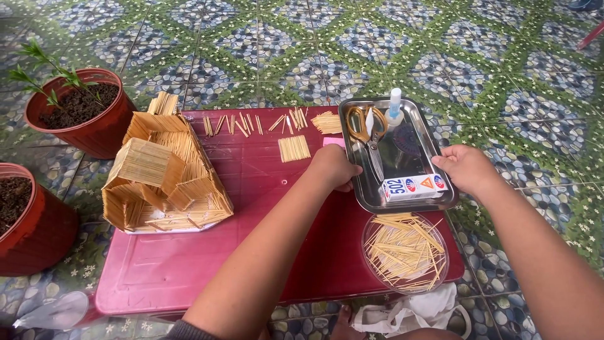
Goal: Wrapping toothpicks with pink tape to create components for a toothpick house model.
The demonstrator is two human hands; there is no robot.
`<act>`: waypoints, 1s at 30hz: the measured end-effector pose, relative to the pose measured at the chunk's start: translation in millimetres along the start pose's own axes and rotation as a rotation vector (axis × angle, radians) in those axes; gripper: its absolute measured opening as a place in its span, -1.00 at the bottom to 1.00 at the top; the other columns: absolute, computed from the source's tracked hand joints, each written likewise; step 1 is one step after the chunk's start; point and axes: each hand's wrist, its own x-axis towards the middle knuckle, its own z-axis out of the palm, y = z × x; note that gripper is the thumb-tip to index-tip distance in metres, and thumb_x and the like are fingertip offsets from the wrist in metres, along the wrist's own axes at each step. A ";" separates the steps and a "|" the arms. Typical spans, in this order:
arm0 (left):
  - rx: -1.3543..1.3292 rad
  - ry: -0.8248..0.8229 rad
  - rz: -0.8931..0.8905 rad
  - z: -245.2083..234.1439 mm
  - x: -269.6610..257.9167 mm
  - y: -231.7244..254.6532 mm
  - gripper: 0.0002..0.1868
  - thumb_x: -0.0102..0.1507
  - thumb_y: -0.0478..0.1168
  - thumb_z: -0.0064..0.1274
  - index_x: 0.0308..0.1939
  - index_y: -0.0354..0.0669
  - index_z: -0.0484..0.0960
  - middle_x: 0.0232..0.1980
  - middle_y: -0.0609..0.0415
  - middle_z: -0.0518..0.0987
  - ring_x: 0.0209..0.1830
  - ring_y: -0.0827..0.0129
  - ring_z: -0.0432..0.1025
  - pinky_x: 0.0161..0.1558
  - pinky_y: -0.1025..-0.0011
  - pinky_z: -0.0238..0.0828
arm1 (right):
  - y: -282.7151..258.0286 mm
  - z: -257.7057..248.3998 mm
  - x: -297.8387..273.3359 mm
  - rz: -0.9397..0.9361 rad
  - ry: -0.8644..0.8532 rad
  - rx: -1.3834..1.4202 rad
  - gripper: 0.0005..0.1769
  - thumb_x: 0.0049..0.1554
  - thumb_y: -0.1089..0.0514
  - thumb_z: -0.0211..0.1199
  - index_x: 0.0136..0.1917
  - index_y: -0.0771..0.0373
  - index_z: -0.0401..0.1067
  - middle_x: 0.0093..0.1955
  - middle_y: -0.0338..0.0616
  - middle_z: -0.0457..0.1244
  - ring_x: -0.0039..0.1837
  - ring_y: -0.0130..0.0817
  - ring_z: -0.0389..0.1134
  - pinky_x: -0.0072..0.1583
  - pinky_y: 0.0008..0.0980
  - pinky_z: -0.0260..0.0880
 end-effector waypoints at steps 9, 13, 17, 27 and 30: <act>0.002 0.074 0.144 2.5 3.1 -17.4 -0.69 0.27 -0.19 0.20 -0.14 -0.48 0.68 -0.55 -0.12 0.64 -0.63 0.21 0.62 -0.52 0.35 0.69 | 38.4 4.7 23.8 -0.243 0.031 0.050 -0.62 0.30 0.07 0.30 0.28 0.35 0.52 -0.12 -0.02 0.44 -0.14 -0.27 0.41 -0.23 -0.32 0.44; 0.223 0.156 0.160 -18.5 -40.4 -23.7 -0.56 0.31 0.05 0.13 -0.36 -0.30 0.74 -0.61 0.00 0.60 -0.59 0.19 0.63 -0.29 0.28 0.67 | 23.3 -10.2 7.6 -0.146 0.129 -0.392 -0.56 0.20 -0.23 0.23 0.20 -0.03 0.64 -0.15 -0.10 0.50 -0.23 -0.14 0.54 -0.39 -0.19 0.63; -0.031 0.346 0.321 -47.8 -128.4 -46.9 -0.62 0.25 0.01 0.17 -0.01 -0.17 0.74 -0.17 -0.11 0.71 -0.05 -0.01 0.64 0.00 0.17 0.55 | -21.9 -6.3 -82.5 -0.375 0.463 -0.088 -0.74 0.30 -0.14 0.13 0.14 -0.23 0.60 -0.25 -0.44 0.35 -0.08 -0.34 0.39 0.03 -0.20 0.43; -0.428 0.348 0.369 -69.2 -180.5 -145.8 -0.86 0.26 -0.26 0.16 -0.23 -0.27 0.74 -0.52 0.02 0.51 -0.48 0.34 0.40 -0.38 0.41 0.38 | -102.7 65.0 -213.5 -0.522 0.140 0.419 -0.72 0.15 0.29 0.18 0.09 0.28 0.63 -0.37 0.00 0.36 -0.40 -0.40 0.31 -0.26 -0.42 0.37; -0.357 0.354 0.367 -71.4 -177.2 -142.5 -0.84 0.25 -0.22 0.18 -0.17 -0.21 0.76 -0.48 0.01 0.57 -0.42 0.34 0.42 -0.32 0.38 0.40 | -91.4 93.0 -214.1 -0.492 0.136 0.169 -0.75 0.15 0.18 0.27 0.07 0.16 0.67 -0.26 -0.05 0.49 -0.20 -0.21 0.51 -0.06 -0.18 0.49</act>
